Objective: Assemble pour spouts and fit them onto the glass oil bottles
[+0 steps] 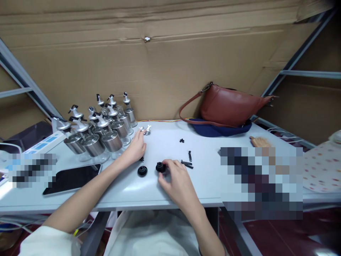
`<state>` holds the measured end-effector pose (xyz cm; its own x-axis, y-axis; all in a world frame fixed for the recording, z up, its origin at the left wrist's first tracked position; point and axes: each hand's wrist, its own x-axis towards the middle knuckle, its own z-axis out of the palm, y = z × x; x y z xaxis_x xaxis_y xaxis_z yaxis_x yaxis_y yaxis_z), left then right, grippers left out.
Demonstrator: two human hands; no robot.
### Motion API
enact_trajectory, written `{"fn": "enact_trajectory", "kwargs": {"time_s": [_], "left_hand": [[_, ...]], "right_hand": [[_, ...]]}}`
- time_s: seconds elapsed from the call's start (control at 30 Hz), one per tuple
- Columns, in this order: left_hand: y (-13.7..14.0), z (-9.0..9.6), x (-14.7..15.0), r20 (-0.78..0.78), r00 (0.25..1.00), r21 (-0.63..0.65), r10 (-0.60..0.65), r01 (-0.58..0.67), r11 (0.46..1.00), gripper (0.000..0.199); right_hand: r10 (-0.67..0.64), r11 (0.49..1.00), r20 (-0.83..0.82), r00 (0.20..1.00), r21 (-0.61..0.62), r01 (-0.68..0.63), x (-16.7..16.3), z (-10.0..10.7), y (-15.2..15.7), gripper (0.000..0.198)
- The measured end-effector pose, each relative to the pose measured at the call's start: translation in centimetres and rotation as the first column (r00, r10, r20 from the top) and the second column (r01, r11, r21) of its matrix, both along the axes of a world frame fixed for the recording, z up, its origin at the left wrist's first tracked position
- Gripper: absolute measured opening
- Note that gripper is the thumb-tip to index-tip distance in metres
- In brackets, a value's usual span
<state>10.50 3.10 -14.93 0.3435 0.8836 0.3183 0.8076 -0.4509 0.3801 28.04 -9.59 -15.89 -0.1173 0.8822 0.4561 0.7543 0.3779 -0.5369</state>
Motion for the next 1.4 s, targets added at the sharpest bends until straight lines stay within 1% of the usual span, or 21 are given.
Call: {"fn": "enact_trajectory", "kwargs": {"time_s": [0.1, 0.17, 0.37, 0.43, 0.53, 0.57, 0.6, 0.63, 0.7, 0.77, 0.8, 0.87, 0.9, 0.97, 1.03, 1.07, 1.17, 1.27, 1.33, 1.4], "left_hand": [[0.2, 0.2, -0.2, -0.076, 0.995, 0.023, 0.062, -0.061, 0.998, 0.055], [0.4, 0.6, -0.5, -0.094, 0.993, 0.036, 0.077, -0.074, 0.997, 0.048], [0.8, 1.6, -1.9, -0.083, 0.997, 0.023, -0.002, 0.003, 1.000, 0.023], [0.5, 2.0, -1.9, -0.021, 1.000, 0.042, -0.022, 0.023, 0.999, 0.013], [-0.8, 2.6, -0.9, 0.184, 0.980, 0.109, -0.078, 0.059, 0.992, 0.004], [-1.5, 2.8, -0.4, 0.280, 0.954, 0.116, -0.104, 0.074, 0.991, 0.006], [-2.2, 2.9, 0.2, 0.386, 0.913, 0.102, -0.130, 0.097, 0.990, 0.011], [-3.0, 3.0, 0.8, 0.498, 0.855, 0.071, -0.148, 0.129, 0.989, 0.015], [-4.5, 3.1, 1.9, 0.690, 0.706, -0.022, -0.159, 0.240, 0.970, 0.020], [-5.7, 3.0, 2.7, 0.800, 0.579, -0.096, -0.155, 0.378, 0.921, 0.024], [-6.1, 2.9, 2.9, 0.827, 0.541, -0.123, -0.153, 0.440, 0.890, 0.026], [-6.7, 2.7, 3.2, 0.843, 0.516, -0.176, -0.151, 0.530, 0.830, 0.030], [-6.8, 2.6, 3.2, 0.840, 0.521, -0.199, -0.151, 0.555, 0.807, 0.032], [-7.0, 2.6, 3.1, 0.825, 0.540, -0.227, -0.165, 0.584, 0.779, 0.030], [-7.2, 2.7, 2.9, 0.789, 0.573, -0.222, -0.222, 0.602, 0.767, 0.029], [-7.2, 2.9, 2.8, 0.754, 0.598, -0.205, -0.271, 0.608, 0.767, 0.030], [-7.2, 3.1, 2.7, 0.576, 0.692, -0.109, -0.435, 0.593, 0.798, 0.024], [-7.3, 2.8, 2.6, 0.425, 0.750, 0.000, -0.507, 0.560, 0.829, 0.020], [-7.3, 2.5, 2.6, 0.335, 0.766, 0.084, -0.549, 0.556, 0.827, 0.020], [-7.3, 2.2, 2.6, 0.208, 0.780, 0.192, -0.590, 0.559, 0.806, 0.021]], "right_hand": [[0.053, 0.999, 0.007, 0.999, -0.004, -0.053, 0.1, 0.2, 0.0, 0.018], [0.066, 0.998, 0.012, 0.998, -0.003, -0.066, 0.1, 0.2, -0.1, 0.018], [0.047, 0.999, -0.038, 0.998, 0.028, -0.046, 0.2, 0.1, -0.2, 0.023], [0.038, 0.998, -0.079, 0.996, 0.055, -0.034, 0.2, 0.1, -0.2, 0.022], [0.027, 0.993, -0.171, 0.985, 0.121, -0.007, 0.4, 0.1, -0.3, 0.017], [0.018, 0.990, -0.205, 0.979, 0.138, 0.011, 0.5, 0.1, -0.3, 0.016], [0.003, 0.989, -0.240, 0.971, 0.146, 0.033, 0.6, 0.1, -0.3, 0.015], [-0.012, 0.988, -0.272, 0.962, 0.143, 0.052, 0.6, 0.1, -0.3, 0.016], [-0.035, 0.990, -0.334, 0.942, 0.118, 0.078, 0.6, 0.1, -0.4, 0.018], [-0.049, 0.990, -0.398, 0.916, 0.100, 0.096, 0.6, 0.1, -0.5, 0.021], [-0.057, 0.989, -0.430, 0.901, 0.098, 0.110, 0.6, 0.2, -0.5, 0.022], [-0.081, 0.986, -0.487, 0.870, 0.088, 0.142, 0.5, 0.2, -0.7, 0.024], [-0.091, 0.985, -0.506, 0.858, 0.080, 0.151, 0.5, 0.2, -0.8, 0.025], [-0.090, 0.986, -0.529, 0.844, 0.069, 0.149, 0.6, 0.2, -0.9, 0.026], [-0.062, 0.988, -0.544, 0.837, 0.083, 0.127, 0.6, 0.2, -0.9, 0.023], [-0.044, 0.989, -0.552, 0.832, 0.094, 0.115, 0.6, 0.2, -0.9, 0.022], [-0.021, 0.990, -0.568, 0.823, 0.103, 0.097, 0.7, 0.3, -0.8, 0.019], [-0.016, 0.991, -0.559, 0.829, 0.100, 0.087, 0.8, 0.4, -0.7, 0.012], [-0.008, 0.991, -0.552, 0.834, 0.105, 0.079, 0.8, 0.5, -0.7, 0.010], [-0.010, 0.992, -0.555, 0.832, 0.101, 0.079, 0.8, 0.6, -0.7, 0.012]]}}
